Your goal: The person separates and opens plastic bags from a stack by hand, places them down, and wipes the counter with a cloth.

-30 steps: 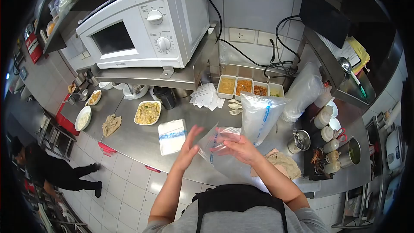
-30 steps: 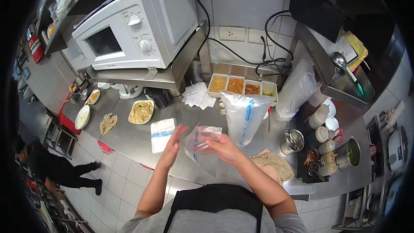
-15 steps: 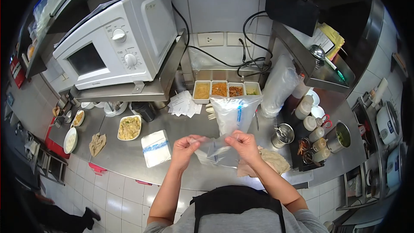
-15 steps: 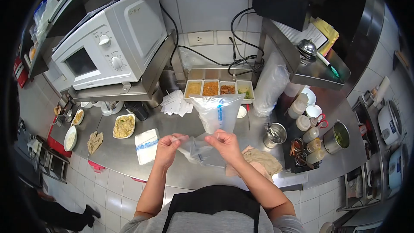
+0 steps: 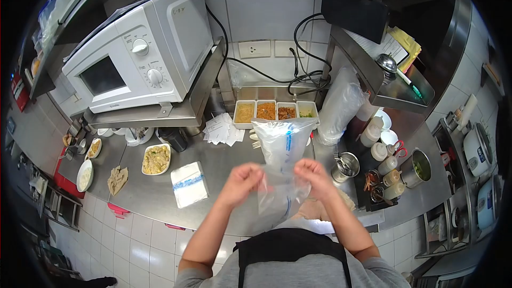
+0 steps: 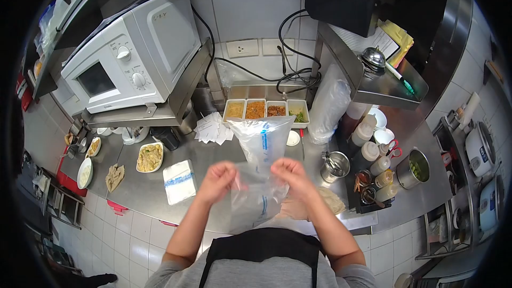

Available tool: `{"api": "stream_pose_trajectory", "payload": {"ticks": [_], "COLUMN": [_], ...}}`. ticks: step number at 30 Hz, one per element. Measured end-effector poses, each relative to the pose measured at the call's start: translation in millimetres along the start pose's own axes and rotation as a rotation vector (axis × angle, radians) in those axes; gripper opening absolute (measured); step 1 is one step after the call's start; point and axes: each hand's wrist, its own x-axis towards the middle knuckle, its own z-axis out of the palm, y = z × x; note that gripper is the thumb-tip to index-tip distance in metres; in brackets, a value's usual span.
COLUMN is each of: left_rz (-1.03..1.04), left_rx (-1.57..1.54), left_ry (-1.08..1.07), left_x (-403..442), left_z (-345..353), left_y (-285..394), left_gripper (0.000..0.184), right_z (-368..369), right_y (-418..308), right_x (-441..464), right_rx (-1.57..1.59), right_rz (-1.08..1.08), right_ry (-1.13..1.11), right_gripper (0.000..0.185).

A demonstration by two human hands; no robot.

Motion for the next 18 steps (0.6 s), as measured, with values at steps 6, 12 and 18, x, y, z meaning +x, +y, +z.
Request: {"api": "stream_pose_trajectory", "payload": {"ticks": [6,12,18], "left_rz": [0.128,-0.404,-0.144], "left_rx": [0.237,0.158,0.071], "left_ry": [0.206,0.494,0.798], "left_x": [79,77,51], "left_z": [8,-34,22], "left_y": [58,-76,-101], "left_gripper": [0.018,0.016,0.019], "right_z": [22,-56,-52], "right_y": [-84,60,90], "right_x": [50,89,74], "right_rx": [-0.311,-0.581,-0.907], "right_rz": [-0.369,-0.430,-0.458], "right_ry": [0.164,0.623,0.719], "right_gripper": [0.014,0.010,0.014]}}
